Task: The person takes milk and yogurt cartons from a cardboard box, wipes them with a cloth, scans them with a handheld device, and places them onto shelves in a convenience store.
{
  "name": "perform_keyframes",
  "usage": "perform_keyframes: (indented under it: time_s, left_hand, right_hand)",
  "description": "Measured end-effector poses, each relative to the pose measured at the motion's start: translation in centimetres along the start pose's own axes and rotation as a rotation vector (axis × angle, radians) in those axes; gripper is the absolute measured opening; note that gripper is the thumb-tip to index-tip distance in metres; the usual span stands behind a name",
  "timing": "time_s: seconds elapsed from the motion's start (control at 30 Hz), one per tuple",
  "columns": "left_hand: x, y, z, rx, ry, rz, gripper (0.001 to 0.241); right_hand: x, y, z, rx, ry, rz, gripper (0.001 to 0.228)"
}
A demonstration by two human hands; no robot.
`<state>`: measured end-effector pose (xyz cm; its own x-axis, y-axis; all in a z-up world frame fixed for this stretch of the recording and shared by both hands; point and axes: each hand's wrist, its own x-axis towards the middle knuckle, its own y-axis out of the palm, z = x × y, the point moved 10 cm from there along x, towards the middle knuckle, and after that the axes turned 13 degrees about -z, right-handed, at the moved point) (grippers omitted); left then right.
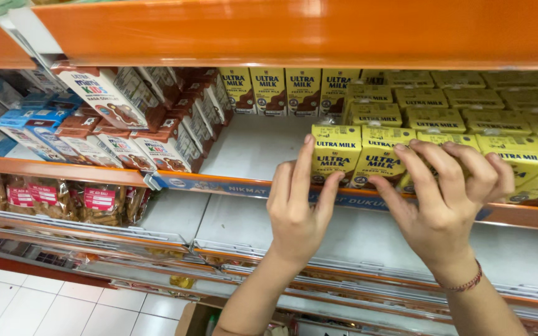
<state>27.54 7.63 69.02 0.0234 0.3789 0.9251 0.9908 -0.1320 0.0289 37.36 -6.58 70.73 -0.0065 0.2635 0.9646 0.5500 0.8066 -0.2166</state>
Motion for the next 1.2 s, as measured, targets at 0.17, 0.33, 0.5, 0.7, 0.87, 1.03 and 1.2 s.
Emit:
perform_keyframes:
  time_s: [0.17, 0.33, 0.5, 0.7, 0.87, 1.03, 1.2]
  left_hand:
    - [-0.5, 0.3, 0.1, 0.036, -0.044, 0.014, 0.066]
    - [-2.9, -2.3, -1.6, -0.017, 0.036, -0.097, 0.058]
    - [-9.1, -6.1, -1.8, 0.023, -0.004, -0.111, 0.044]
    - [-19.6, -10.2, -0.6, 0.066, -0.137, -0.048, 0.029]
    - [-29.8, -14.3, 0.9, 0.241, -0.355, -0.010, 0.023]
    - [-40.5, -19.5, 4.2, 0.394, -0.620, 0.085, 0.019]
    - [-49.8, -26.0, 7.7, 0.587, -0.827, 0.114, 0.016]
  right_hand:
    - [-0.7, 0.1, 0.1, 0.044, 0.039, -0.002, 0.050]
    - [-3.4, -0.8, -0.2, 0.161, 0.108, -0.059, 0.054]
    - [-8.5, -3.0, 0.7, 0.411, 0.180, -0.066, 0.047]
    - [-16.3, -2.1, 5.1, 0.787, 0.331, 0.037, 0.035]
    - [-23.4, 0.3, 10.2, 0.910, 0.444, 0.293, 0.032]
    - [-30.9, 3.3, 16.9, 1.048, 0.469, 0.552, 0.031]
    - [-38.0, 6.2, 24.3, 1.169, 0.472, 0.793, 0.029]
